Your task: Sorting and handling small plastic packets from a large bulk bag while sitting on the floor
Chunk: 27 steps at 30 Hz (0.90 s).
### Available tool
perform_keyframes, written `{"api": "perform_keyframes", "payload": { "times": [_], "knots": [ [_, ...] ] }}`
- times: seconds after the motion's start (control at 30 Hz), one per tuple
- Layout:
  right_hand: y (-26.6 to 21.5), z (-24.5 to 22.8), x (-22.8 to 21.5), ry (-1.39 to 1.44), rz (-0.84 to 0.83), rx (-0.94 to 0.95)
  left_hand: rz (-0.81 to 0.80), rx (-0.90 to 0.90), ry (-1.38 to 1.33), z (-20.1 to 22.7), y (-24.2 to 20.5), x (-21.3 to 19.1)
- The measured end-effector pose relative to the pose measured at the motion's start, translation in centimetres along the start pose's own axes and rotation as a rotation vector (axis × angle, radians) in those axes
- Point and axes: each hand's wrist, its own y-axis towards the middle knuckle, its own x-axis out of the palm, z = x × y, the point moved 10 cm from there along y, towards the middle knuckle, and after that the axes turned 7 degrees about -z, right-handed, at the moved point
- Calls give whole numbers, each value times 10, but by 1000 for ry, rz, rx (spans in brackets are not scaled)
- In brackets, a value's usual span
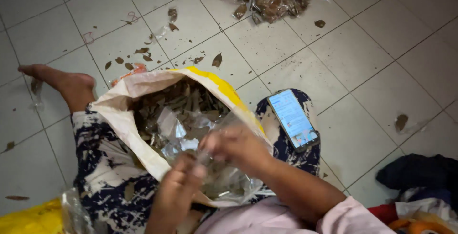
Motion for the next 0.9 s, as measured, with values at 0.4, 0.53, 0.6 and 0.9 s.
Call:
{"api": "perform_keyframes", "payload": {
  "times": [0.4,0.53,0.6,0.9],
  "knots": [
    [-25,86,47,561,15,316,368,548,-496,17,3,-46],
    [-39,47,37,163,-27,177,456,427,300,57,-5,-31],
    [-42,31,9,-7,45,5,359,463,249,46,0,-27],
    [-18,3,8,-262,-15,-121,18,566,97,30,1,-12]
  ]
}}
